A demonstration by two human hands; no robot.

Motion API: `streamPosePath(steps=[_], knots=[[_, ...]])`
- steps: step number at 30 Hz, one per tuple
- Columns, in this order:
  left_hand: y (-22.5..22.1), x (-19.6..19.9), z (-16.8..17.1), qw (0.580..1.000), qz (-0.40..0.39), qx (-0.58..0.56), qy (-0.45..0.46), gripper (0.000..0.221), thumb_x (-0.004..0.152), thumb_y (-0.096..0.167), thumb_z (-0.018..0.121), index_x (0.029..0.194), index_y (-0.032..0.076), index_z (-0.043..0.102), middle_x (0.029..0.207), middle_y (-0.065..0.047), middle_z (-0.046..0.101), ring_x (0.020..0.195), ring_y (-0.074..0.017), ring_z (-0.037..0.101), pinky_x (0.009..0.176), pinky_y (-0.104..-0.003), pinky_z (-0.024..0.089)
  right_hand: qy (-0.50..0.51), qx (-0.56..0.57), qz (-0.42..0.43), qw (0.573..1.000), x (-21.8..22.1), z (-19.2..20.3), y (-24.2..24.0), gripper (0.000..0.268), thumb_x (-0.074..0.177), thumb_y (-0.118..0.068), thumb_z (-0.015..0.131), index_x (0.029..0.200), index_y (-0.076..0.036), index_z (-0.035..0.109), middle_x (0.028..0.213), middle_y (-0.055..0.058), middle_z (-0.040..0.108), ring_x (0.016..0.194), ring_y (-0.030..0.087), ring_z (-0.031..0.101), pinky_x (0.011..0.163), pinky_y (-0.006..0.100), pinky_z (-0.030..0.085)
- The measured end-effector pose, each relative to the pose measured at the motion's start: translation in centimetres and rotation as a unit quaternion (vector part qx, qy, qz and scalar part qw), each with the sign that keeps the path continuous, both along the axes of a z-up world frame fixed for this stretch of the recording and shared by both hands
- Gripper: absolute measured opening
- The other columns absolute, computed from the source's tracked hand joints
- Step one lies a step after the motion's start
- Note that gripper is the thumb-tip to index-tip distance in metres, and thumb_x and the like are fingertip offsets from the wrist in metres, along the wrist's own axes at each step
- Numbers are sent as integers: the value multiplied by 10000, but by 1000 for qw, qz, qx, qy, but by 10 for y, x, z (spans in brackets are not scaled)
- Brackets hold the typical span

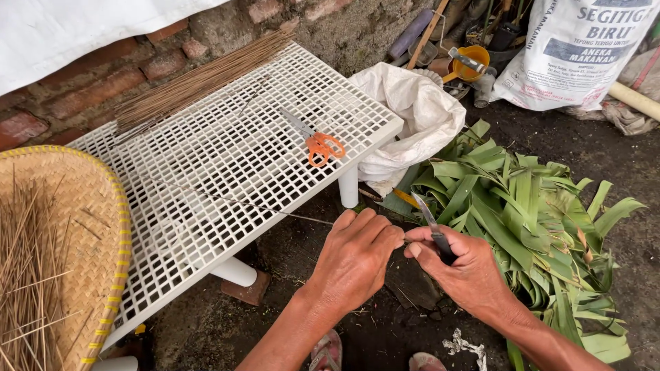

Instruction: Stripping the leafy part from the central rib of palm leaves using a small knife to collect the ribs.

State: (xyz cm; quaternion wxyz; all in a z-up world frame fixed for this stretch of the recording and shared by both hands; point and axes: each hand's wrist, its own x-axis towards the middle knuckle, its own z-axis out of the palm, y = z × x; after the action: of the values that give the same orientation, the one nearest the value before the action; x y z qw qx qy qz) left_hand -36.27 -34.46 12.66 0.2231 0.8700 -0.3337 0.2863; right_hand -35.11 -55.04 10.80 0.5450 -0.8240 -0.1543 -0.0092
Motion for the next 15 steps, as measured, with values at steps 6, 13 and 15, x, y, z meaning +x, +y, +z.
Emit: streamPosePath(steps=[6,13,15], knots=[[-3,4,-2,1000,16,15,-1,117,1039,29,509,966,63,595,838,-62,496,785,-266,444,715,-395,340,-19,-6,-27,999,6,-6,4,94,887,-109,747,828,-116,818,705,-82,739,593,20,520,560,198,409],[-10,9,-10,989,88,112,-48,158,756,45,679,801,135,557,782,-37,516,795,-249,496,748,-375,375,1,-57,-75,996,17,-29,9,62,872,-112,727,839,-103,779,737,-60,705,691,31,552,636,243,465],[-15,9,-13,981,111,150,-44,200,714,99,746,825,151,588,799,-27,540,831,-242,517,779,-370,395,4,-73,-79,994,23,-42,10,76,884,-128,703,850,-100,764,761,-50,738,718,33,580,652,249,482]])
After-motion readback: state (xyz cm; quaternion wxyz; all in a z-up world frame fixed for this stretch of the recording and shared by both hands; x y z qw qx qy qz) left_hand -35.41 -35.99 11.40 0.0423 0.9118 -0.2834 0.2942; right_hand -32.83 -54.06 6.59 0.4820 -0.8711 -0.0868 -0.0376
